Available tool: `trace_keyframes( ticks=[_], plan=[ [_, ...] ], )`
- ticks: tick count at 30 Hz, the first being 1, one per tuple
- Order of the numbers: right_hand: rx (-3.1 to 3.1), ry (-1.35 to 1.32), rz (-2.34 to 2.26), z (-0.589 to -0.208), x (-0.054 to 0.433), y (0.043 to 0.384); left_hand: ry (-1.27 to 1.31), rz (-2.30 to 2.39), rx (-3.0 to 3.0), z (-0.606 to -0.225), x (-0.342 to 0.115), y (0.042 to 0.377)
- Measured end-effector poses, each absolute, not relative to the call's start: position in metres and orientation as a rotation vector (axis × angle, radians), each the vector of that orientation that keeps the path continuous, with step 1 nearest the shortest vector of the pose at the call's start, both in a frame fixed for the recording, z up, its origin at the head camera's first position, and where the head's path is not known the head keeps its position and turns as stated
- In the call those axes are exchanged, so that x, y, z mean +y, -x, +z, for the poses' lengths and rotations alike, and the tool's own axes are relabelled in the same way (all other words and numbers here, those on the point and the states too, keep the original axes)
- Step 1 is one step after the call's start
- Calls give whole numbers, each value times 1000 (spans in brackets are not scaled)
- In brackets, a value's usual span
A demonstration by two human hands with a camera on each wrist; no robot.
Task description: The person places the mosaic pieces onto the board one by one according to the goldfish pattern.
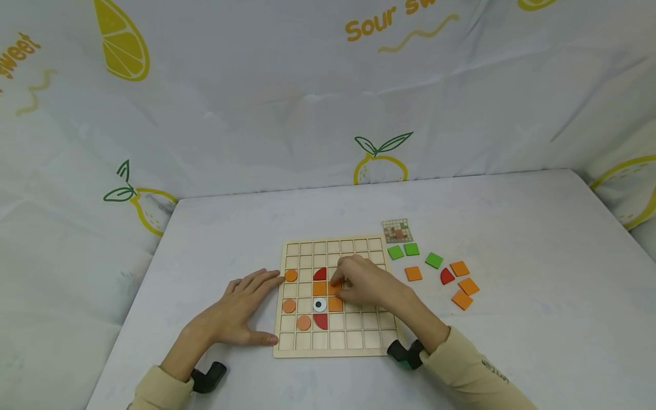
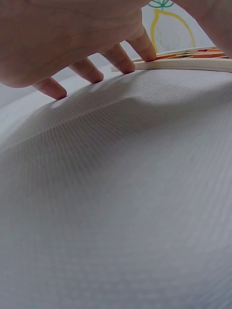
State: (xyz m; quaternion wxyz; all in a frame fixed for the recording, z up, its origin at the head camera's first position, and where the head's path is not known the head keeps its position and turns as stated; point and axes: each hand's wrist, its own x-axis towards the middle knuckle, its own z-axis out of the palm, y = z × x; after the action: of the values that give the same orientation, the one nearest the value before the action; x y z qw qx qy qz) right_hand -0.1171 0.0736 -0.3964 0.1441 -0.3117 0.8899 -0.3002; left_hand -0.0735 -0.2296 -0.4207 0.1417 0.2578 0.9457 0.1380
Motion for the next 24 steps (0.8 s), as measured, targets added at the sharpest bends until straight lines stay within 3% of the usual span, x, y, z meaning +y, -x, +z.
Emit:
trace_keyframes(
  ticks=[10, 24],
  plan=[
    [2630, 865, -862, -388, 88, 111, -744, 394, 2733, -419, -229, 73],
    [2795, 681, -830, -382, 180, 105, -731, 395, 2722, -418, -229, 73]
  ],
)
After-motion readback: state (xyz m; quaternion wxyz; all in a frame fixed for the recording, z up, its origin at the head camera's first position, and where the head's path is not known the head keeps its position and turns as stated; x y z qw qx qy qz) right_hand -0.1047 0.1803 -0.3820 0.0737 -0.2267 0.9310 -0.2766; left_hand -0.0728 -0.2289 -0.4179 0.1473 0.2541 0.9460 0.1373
